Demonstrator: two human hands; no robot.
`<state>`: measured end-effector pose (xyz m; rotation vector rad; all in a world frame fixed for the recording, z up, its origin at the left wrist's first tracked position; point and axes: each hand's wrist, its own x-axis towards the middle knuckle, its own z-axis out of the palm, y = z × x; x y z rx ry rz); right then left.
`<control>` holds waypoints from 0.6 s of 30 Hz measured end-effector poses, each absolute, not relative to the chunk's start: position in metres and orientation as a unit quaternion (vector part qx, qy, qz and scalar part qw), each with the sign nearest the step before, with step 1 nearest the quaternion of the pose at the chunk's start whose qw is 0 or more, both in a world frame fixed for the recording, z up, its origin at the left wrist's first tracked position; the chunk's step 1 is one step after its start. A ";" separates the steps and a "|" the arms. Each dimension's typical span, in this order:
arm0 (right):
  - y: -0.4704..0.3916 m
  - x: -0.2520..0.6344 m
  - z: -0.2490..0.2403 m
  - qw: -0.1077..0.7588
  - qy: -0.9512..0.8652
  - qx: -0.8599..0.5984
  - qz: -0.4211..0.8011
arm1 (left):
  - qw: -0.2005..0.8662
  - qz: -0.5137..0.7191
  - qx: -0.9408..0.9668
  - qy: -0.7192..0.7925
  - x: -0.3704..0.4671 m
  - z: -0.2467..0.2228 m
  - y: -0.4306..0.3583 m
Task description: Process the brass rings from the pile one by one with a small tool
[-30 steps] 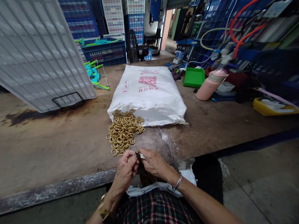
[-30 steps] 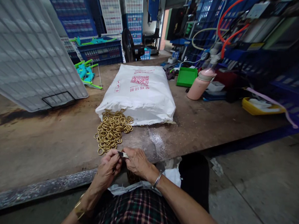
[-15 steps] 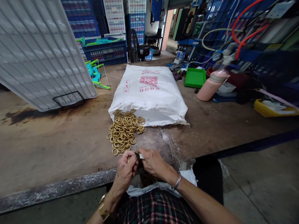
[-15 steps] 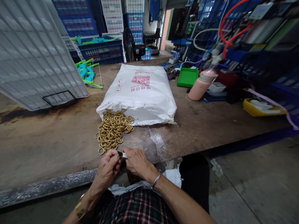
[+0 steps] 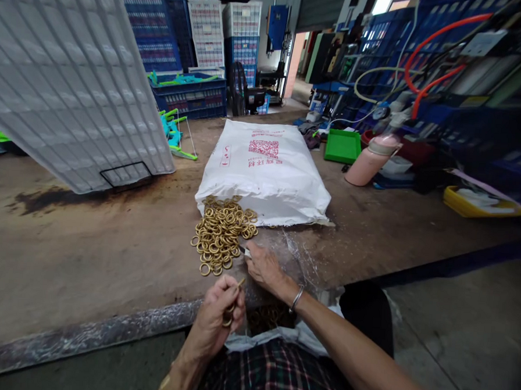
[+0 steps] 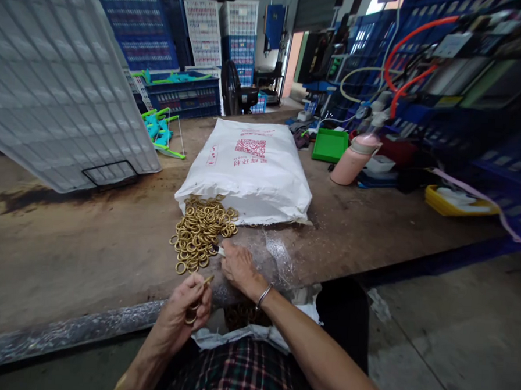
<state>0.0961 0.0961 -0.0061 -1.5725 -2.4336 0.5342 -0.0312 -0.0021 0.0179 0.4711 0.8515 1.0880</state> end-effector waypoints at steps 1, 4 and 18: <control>0.099 0.093 -0.006 0.115 -0.814 -0.537 0.189 | 0.746 0.502 0.198 0.391 -0.033 0.017 0.000; 0.107 0.080 -0.007 0.143 -0.796 -0.552 0.203 | 0.740 0.511 0.163 0.407 -0.038 0.012 0.003; 0.118 0.095 -0.009 0.217 -0.772 -0.530 0.276 | 0.779 0.518 0.075 0.345 -0.042 0.007 0.008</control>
